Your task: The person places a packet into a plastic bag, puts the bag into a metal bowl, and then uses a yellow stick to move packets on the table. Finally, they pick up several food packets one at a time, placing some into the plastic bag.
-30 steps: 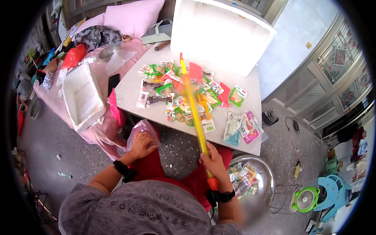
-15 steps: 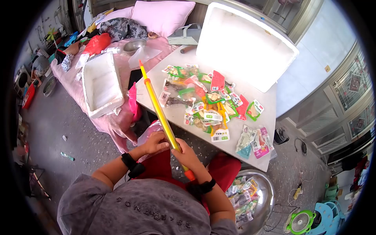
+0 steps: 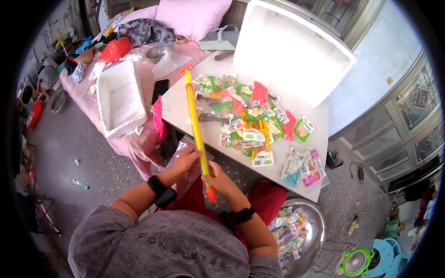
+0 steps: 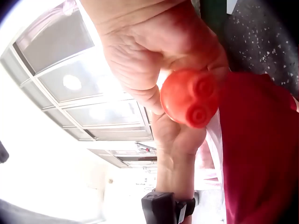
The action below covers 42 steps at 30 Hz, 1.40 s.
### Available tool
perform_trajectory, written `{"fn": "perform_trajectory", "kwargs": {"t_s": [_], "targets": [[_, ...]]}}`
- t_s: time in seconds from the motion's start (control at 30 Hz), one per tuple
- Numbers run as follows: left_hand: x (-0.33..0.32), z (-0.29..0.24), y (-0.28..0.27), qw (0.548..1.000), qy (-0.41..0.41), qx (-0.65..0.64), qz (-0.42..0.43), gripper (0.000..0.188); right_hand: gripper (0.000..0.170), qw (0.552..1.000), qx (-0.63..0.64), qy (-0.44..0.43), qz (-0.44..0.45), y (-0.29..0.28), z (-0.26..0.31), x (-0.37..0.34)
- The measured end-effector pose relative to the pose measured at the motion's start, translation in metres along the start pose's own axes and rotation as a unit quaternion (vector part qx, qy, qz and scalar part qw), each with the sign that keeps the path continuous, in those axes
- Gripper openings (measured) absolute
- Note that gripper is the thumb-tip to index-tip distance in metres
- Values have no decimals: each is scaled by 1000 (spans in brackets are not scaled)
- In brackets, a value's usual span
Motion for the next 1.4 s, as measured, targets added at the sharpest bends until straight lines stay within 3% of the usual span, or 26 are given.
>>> {"fn": "perform_trajectory", "kwargs": {"t_s": [0.17, 0.37, 0.47, 0.5, 0.6, 0.67, 0.73, 0.83, 0.9, 1.03, 1.13, 1.23, 1.33, 1.37, 1.4], "targets": [[0, -9, 3, 999, 17, -19, -30, 24, 53, 998, 20, 50, 23, -1, -5, -10], [-8, -18, 5, 994, 78, -71, 28, 32, 41, 1000, 11, 19, 12, -8, -4, 4], [-2, 18, -8, 995, 88, -19, 53, 38, 33, 978, 201, -43, -42, -12, -3, 33], [-2, 18, -10, 993, 82, -9, 81, 39, 31, 971, 234, -24, -31, -10, 11, 28], [-3, 13, -17, 986, 65, 40, 147, 41, 38, 970, 240, -32, -31, 8, 12, 26], [-7, 7, -20, 980, 52, 92, 168, 41, 43, 979, 203, -7, 19, 6, 8, 27], [-9, 1, -19, 981, 61, 36, 179, 40, 45, 977, 209, -12, 38, 3, 6, 27], [-12, -4, -14, 986, 42, -55, 150, 39, 47, 981, 191, -17, -8, 8, 7, 29], [-7, 0, -14, 986, 12, -99, 131, 39, 48, 991, 115, -50, -53, 8, 7, 34], [-5, -8, -11, 991, 36, -105, 70, 33, 48, 973, -47, -187, -128, 11, -5, 53], [-5, -15, -13, 993, 34, -104, 36, 27, 52, 960, -110, -216, -139, 16, 1, 41], [-2, -12, -19, 990, 34, -138, -6, 21, 55, 929, -124, -163, -310, 1, -28, 68], [-1, -11, -23, 989, 26, -145, 23, 21, 55, 924, -141, -98, -342, -3, -33, 76], [-2, -12, -23, 989, 32, -142, 23, 20, 45, 902, -158, -150, -373, -2, -42, 86], [-3, -12, -23, 989, 38, -140, 24, 20, 40, 940, -72, -110, -314, 0, -40, 86]]}}
Point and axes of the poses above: each hand's wrist, its own x-axis towards the middle knuckle, its own y-axis out of the palm, z = x × y, the point moved 1 cm from there along x, towards the middle knuckle, and after that the axes turned 13 degrees about y, right-handed, at the moved point
